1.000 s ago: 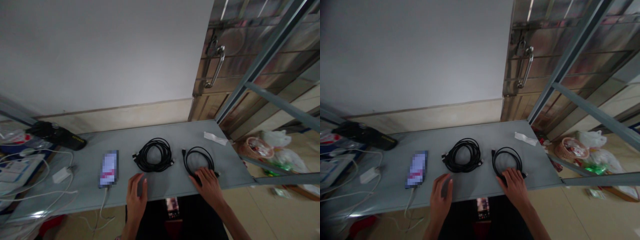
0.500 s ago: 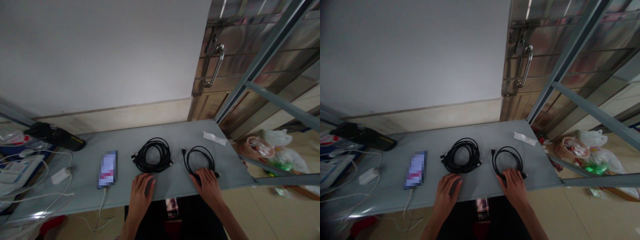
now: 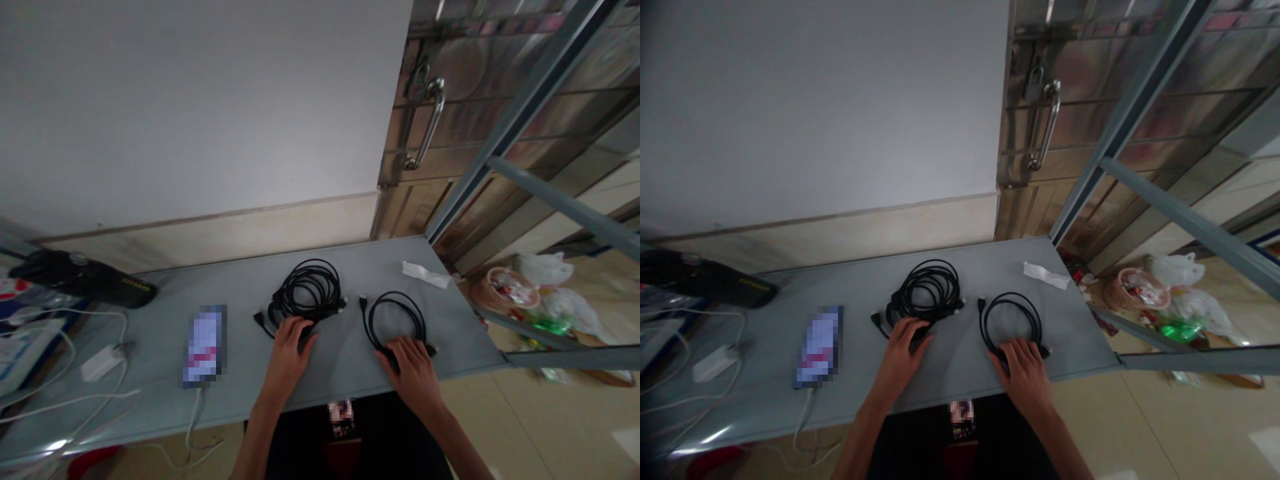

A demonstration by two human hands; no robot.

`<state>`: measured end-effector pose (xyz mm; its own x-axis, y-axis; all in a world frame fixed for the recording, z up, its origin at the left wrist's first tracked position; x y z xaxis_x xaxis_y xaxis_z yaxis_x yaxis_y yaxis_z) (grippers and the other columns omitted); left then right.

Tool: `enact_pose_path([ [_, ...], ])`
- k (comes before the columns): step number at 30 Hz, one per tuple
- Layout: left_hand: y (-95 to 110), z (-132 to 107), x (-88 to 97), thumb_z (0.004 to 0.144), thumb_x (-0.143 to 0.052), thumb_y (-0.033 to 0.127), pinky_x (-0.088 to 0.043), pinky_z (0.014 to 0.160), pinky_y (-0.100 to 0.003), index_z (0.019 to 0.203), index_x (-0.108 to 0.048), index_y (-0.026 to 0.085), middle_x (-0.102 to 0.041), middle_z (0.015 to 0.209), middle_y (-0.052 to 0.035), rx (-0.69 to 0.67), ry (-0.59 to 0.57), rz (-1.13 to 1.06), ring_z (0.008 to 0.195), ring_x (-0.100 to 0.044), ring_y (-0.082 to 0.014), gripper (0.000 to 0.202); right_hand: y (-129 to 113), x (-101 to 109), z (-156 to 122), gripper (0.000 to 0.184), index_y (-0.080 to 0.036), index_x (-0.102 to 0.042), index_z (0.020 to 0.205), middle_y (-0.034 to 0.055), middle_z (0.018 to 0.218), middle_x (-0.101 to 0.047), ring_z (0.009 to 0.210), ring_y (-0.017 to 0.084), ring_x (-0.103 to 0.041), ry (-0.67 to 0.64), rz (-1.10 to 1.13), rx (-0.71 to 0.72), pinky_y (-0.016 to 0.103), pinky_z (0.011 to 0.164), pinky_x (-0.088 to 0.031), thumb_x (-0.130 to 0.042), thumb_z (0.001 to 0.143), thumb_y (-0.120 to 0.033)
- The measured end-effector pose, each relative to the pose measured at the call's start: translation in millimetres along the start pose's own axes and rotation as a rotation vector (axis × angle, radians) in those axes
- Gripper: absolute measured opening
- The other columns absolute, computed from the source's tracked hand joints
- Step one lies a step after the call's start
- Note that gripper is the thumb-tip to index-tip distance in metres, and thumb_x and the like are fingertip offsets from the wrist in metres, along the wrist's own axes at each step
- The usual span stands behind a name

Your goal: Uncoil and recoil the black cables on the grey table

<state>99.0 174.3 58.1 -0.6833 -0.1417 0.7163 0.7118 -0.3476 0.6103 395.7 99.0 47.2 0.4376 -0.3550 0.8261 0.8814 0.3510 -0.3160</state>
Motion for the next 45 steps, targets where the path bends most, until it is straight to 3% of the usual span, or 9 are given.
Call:
enact_pose_path([
  [8,0,15,5.1,0.112,-0.06,0.037,-0.056,0.118,-0.055,0.129,-0.071,0.028,-0.072,0.13,-0.0109,0.045,0.062,-0.018,0.127,-0.07,-0.0303,0.022,-1,-1,-1,0.014,-0.022,-0.063,0.112,0.0078,0.098,-0.075,0.094,0.029,-0.071,0.0,-0.011,0.023,0.044,0.092,-0.048,-0.061,0.117,-0.035],
  [12,22,-10,7.0,0.113,-0.06,0.037,-0.058,0.118,-0.05,0.131,-0.073,0.029,-0.073,0.134,-0.0101,0.06,0.04,-0.109,0.13,-0.071,-0.0278,0.024,-1,2,0,0.015,-0.021,-0.066,0.116,0.01,0.105,-0.078,0.098,0.03,-0.073,0.012,-0.025,0.033,0.045,0.093,-0.051,-0.061,0.117,-0.035],
  [18,45,-59,-10.9,0.112,-0.061,0.038,-0.063,0.112,-0.05,0.128,-0.079,0.029,-0.081,0.132,-0.0116,0.124,-0.056,-0.295,0.127,-0.077,-0.0293,0.026,-10,13,-4,0.014,-0.022,-0.066,0.117,0.0105,0.104,-0.079,0.092,0.028,-0.078,0.091,0.17,-0.027,0.042,0.086,-0.061,-0.057,0.118,-0.034],
  [24,71,-67,-14.8,0.111,-0.062,0.05,-0.055,0.122,-0.049,0.135,-0.08,0.027,-0.081,0.141,-0.0121,0.258,-0.183,-0.485,0.135,-0.074,-0.0305,0.038,-68,15,-13,0.029,-0.022,-0.069,0.131,0.0152,0.118,-0.083,0.107,0.03,-0.084,0.053,0.455,-0.13,0.04,0.092,-0.071,-0.048,0.12,-0.04],
  [30,98,-68,-2.0,0.108,-0.063,0.064,-0.063,0.098,-0.037,0.118,-0.083,0.019,-0.087,0.116,-0.0131,0.415,-0.154,-0.74,0.106,-0.081,-0.0283,0.05,-116,16,-19,0.04,-0.022,-0.064,0.153,0.0161,0.138,-0.079,0.131,0.029,-0.078,-0.143,0.71,-0.091,0.042,0.113,-0.064,-0.046,0.12,-0.038],
  [33,93,-75,9.4,0.102,-0.07,0.067,-0.064,0.098,-0.037,0.124,-0.082,0.02,-0.087,0.112,-0.0124,0.503,-0.088,-0.785,0.106,-0.083,-0.0296,0.053,-104,22,-28,0.04,-0.022,-0.074,0.139,0.016,0.126,-0.083,0.116,0.029,-0.083,-0.138,0.72,-0.173,0.039,0.103,-0.067,-0.044,0.121,-0.043],
  [38,66,-88,50.8,0.102,-0.07,0.069,-0.062,0.107,-0.044,0.134,-0.078,0.021,-0.088,0.105,-0.0114,0.579,0.097,-0.775,0.104,-0.085,-0.0309,0.059,-50,44,-37,0.046,-0.023,-0.078,0.125,0.0148,0.114,-0.086,0.108,0.029,-0.084,-0.086,0.793,-0.423,0.038,0.099,-0.067,-0.046,0.119,-0.056],
  [41,39,-97,86.0,0.1,-0.073,0.068,-0.063,0.106,-0.043,0.137,-0.075,0.021,-0.088,0.104,-0.0092,0.605,0.274,-0.769,0.105,-0.084,-0.0297,0.06,-10,75,-36,0.052,-0.023,-0.077,0.113,0.0095,0.09,-0.083,0.083,0.025,-0.082,0.051,0.772,-0.542,0.035,0.084,-0.068,-0.047,0.116,-0.066],
  [45,12,-108,135.0,0.095,-0.08,0.066,-0.064,0.105,-0.042,0.128,-0.08,0.02,-0.087,0.103,-0.0075,0.596,0.471,-0.727,0.101,-0.084,-0.0279,0.056,31,129,-37,0.054,-0.022,-0.073,0.106,-0.0009,0.065,-0.065,0.059,0.019,-0.065,0.243,0.678,-0.602,0.03,0.063,-0.057,-0.051,0.113,-0.07],
])
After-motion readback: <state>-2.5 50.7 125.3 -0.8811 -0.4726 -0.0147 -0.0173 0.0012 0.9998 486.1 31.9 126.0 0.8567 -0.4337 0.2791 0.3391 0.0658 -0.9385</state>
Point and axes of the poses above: each hand's wrist, its own z-axis towards the middle knuckle, its own x-axis out of the back of the hand, y = z × x, the point moved 7 cm from there along z, towards the middle knuckle
